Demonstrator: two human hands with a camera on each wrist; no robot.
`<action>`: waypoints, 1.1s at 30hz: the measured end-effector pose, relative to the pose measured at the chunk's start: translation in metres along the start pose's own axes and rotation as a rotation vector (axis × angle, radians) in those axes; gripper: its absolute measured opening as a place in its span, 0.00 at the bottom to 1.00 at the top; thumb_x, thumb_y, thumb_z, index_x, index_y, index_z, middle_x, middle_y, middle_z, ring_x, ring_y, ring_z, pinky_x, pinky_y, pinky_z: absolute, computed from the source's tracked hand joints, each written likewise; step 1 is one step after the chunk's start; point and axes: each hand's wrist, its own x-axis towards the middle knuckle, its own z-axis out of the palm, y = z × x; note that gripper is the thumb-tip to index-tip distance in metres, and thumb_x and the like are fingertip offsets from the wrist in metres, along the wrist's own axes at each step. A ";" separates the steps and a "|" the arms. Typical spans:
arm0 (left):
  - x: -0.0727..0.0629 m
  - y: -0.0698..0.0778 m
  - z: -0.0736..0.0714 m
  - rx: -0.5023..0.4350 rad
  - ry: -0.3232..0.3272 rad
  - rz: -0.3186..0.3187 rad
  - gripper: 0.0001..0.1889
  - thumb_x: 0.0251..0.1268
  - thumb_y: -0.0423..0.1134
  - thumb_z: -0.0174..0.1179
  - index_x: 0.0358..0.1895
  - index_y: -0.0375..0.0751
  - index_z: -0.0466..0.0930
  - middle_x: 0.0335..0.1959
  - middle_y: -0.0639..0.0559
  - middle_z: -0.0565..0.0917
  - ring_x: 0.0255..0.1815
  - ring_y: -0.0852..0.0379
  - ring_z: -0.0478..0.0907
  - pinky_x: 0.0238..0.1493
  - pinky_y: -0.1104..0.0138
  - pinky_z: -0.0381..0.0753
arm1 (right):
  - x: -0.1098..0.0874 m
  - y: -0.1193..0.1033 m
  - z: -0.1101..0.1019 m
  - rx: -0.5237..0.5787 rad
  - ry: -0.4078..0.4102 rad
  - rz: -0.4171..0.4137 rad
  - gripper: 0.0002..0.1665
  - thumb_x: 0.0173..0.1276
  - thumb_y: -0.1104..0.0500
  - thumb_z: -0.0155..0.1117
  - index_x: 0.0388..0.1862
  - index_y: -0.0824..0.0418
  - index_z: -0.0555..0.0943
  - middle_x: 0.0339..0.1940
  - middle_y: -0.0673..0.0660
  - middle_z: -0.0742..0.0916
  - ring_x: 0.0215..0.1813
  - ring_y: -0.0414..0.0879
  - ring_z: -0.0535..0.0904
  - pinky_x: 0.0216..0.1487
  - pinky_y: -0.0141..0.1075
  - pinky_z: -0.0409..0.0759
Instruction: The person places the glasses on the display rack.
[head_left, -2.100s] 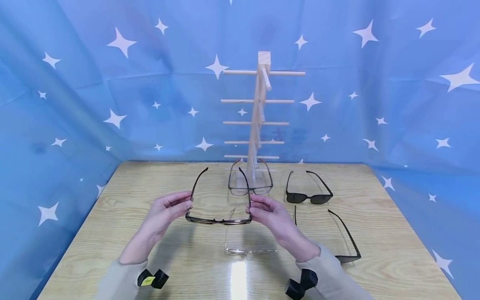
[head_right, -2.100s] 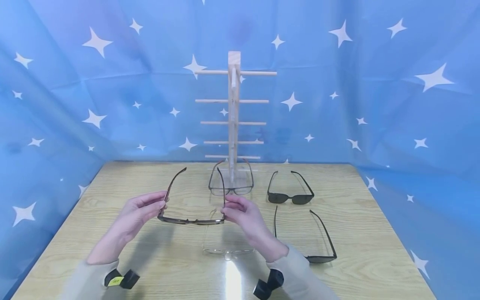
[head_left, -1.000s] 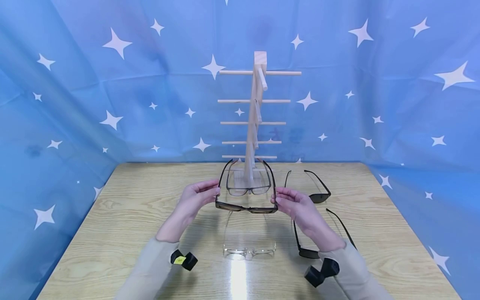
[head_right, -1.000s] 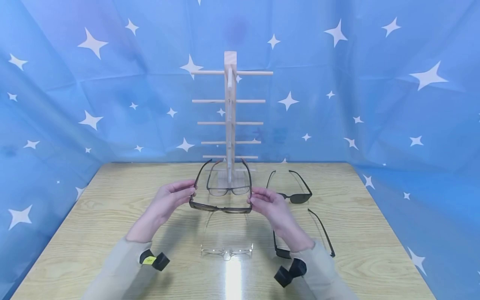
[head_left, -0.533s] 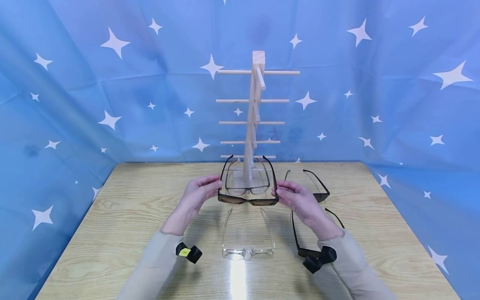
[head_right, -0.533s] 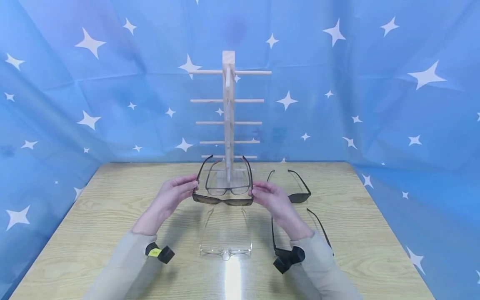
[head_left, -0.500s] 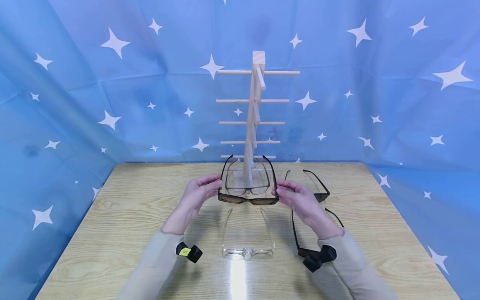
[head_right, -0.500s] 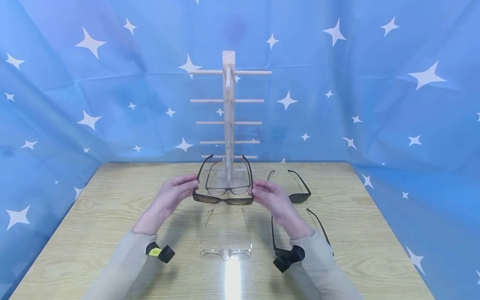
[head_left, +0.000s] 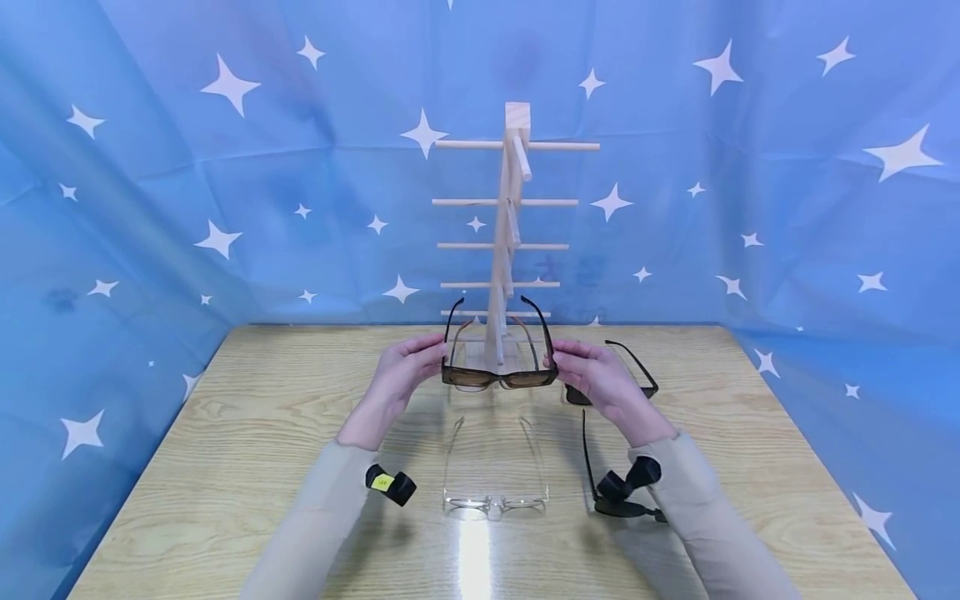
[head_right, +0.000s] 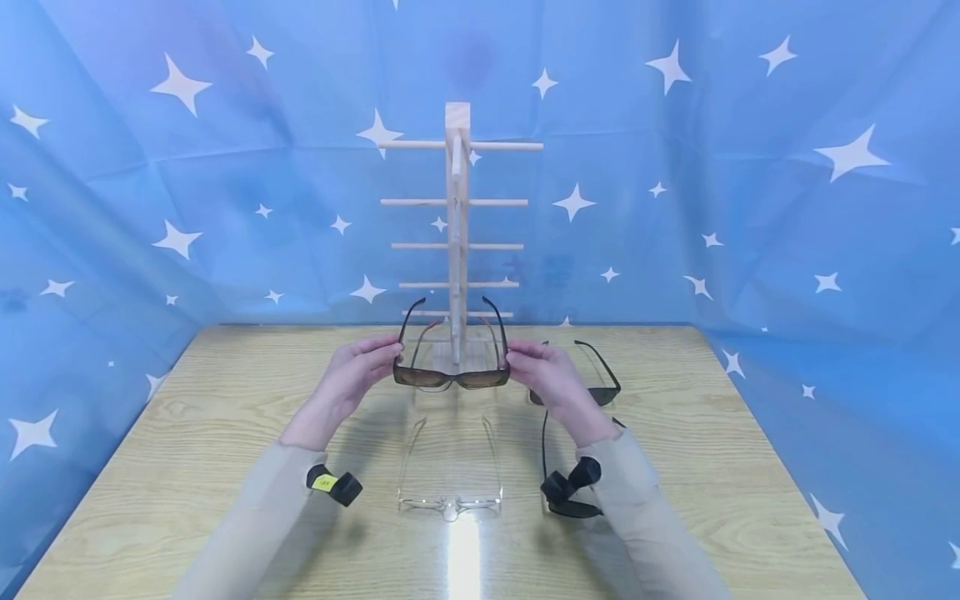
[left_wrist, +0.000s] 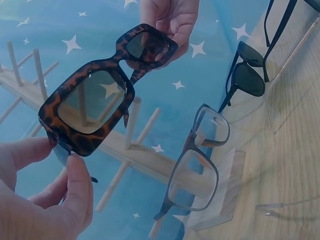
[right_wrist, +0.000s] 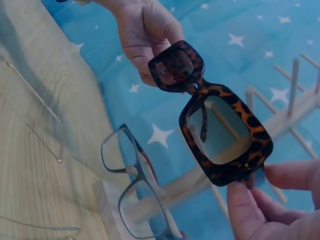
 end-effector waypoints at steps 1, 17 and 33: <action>0.001 0.000 0.000 -0.007 0.006 0.000 0.21 0.62 0.30 0.60 0.58 0.27 0.73 0.49 0.43 0.79 0.37 0.61 0.80 0.45 0.71 0.80 | 0.002 0.000 0.000 0.007 0.005 0.001 0.22 0.71 0.68 0.49 0.62 0.75 0.65 0.38 0.50 0.84 0.44 0.38 0.80 0.47 0.27 0.78; 0.022 0.001 0.007 -0.065 0.078 0.003 0.20 0.61 0.30 0.60 0.56 0.27 0.74 0.39 0.49 0.82 0.30 0.64 0.80 0.39 0.74 0.81 | 0.027 -0.006 -0.002 0.062 0.073 0.015 0.24 0.70 0.68 0.52 0.63 0.75 0.65 0.35 0.49 0.85 0.44 0.42 0.81 0.48 0.28 0.79; 0.029 -0.006 0.005 -0.147 0.078 0.005 0.21 0.61 0.25 0.57 0.58 0.24 0.71 0.32 0.54 0.83 0.49 0.51 0.80 0.47 0.71 0.80 | 0.041 0.000 -0.004 0.007 0.097 0.024 0.25 0.71 0.68 0.50 0.65 0.76 0.63 0.35 0.47 0.83 0.50 0.44 0.79 0.50 0.27 0.78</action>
